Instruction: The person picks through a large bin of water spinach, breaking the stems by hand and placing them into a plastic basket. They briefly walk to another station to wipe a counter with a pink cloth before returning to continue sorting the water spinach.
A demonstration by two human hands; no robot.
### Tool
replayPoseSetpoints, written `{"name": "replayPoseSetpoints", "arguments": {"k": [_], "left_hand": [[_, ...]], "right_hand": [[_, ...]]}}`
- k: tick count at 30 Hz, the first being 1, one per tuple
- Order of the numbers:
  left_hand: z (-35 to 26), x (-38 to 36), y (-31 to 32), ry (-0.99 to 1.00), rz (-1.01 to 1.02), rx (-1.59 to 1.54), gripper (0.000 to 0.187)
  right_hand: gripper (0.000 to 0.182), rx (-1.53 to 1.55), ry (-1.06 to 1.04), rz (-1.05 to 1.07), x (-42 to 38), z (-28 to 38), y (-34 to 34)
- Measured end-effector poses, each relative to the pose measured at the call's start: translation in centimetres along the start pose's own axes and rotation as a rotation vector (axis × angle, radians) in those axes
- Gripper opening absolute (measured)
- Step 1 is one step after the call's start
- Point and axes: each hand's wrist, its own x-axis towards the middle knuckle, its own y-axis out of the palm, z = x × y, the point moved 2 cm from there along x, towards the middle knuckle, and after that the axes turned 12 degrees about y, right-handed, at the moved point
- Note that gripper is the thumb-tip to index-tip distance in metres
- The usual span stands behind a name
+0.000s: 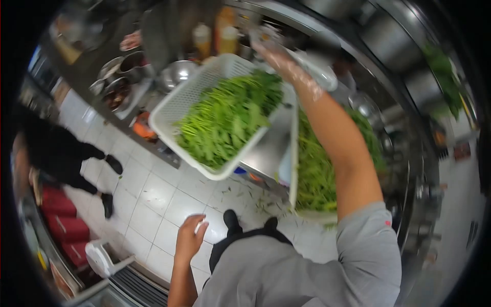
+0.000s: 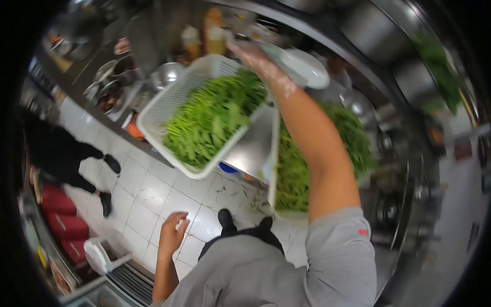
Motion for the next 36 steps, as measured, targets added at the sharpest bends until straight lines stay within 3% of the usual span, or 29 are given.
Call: {"name": "replayPoseSetpoints", "arguments": {"k": [2, 4, 7, 9, 11, 12, 13, 14, 15, 17, 21, 25, 27, 28, 30, 32, 34, 36], "left_hand": [[-2.3, 2.9, 1.5, 0.22, 0.035, -0.017, 0.02], [-5.5, 5.6, 2.9, 0.294, 0.08, -0.044, 0.02], [-9.9, 8.8, 5.8, 0.498, 0.123, -0.107, 0.017], [-13.0, 10.8, 8.5, 0.552, 0.136, -0.126, 0.014], [-15.8, 12.2, 12.0, 0.585, 0.129, -0.13, 0.011], [-17.0, 13.1, 14.2, 0.609, 0.115, -0.137, 0.012], [-17.6, 14.0, 16.8, 0.639, 0.163, -0.092, 0.015], [-17.8, 14.6, 19.4, 0.664, 0.213, -0.046, 0.019], [-18.1, 14.7, 21.7, 0.667, 0.208, -0.034, 0.019], [-18.1, 15.1, 25.8, 0.591, 0.285, 0.208, 0.024], [-17.2, 15.0, 29.1, 0.469, 0.302, 0.274, 0.026], [-18.1, 14.8, 27.2, 0.335, 0.232, 0.007, 0.024], [-19.1, 14.8, 26.0, 0.285, 0.225, -0.266, 0.016], [-19.4, 14.5, 25.8, 0.293, 0.228, -0.258, 0.016], [-20.7, 13.9, 25.2, 0.013, 0.227, -0.793, 0.013], [-21.8, 13.6, 24.7, 0.064, 0.23, -0.745, 0.014], [-23.0, 13.2, 24.5, 0.09, 0.252, -0.743, 0.012], [-23.8, 12.5, 24.9, 0.068, 0.284, -0.766, 0.012]], "right_hand": [[0.069, -0.147, -0.283, -0.092, -0.9, -1.1, -4.1], [0.066, -0.432, -0.212, -0.067, -9.0, 2.8, -8.2], [0.044, -0.518, -0.343, 0.087, -15.8, 1.1, -14.5], [0.037, -0.728, -0.712, 0.202, -18.9, -1.6, -18.4], [0.039, -0.653, -0.06, 0.066, -26.0, 0.2, -18.8], [0.046, -0.513, 0.011, 0.127, -28.6, 0.1, -19.5], [0.053, -0.489, 0.149, 0.039, -30.7, -1.2, -20.2], [0.051, -0.395, 0.146, 0.015, -32.6, -2.1, -20.6], [0.061, -0.315, 0.133, 0.063, -34.3, -3.3, -21.0], [0.051, -0.122, 0.227, 0.053, -37.1, -6.6, -21.3], [0.035, 0.129, 0.299, 0.079, -41.1, -12.4, -21.4], [0.033, 0.4, 0.305, 0.05, -43.9, -16.1, -20.5], [0.032, 0.39, 0.261, 0.076, -44.6, -16.6, -20.6], [0.032, 0.369, 0.233, 0.103, -44.9, -16.5, -20.6], [0.03, 0.41, 0.269, 0.092, -45.4, -15.8, -20.3], [0.029, 0.38, 0.308, 0.03, -45.9, -15.3, -20.0], [0.027, 0.368, 0.177, 0.007, -45.7, -14.9, -19.7], [0.021, 0.013, 0.09, -0.041, -45.7, -13.3, -20.0]]}}
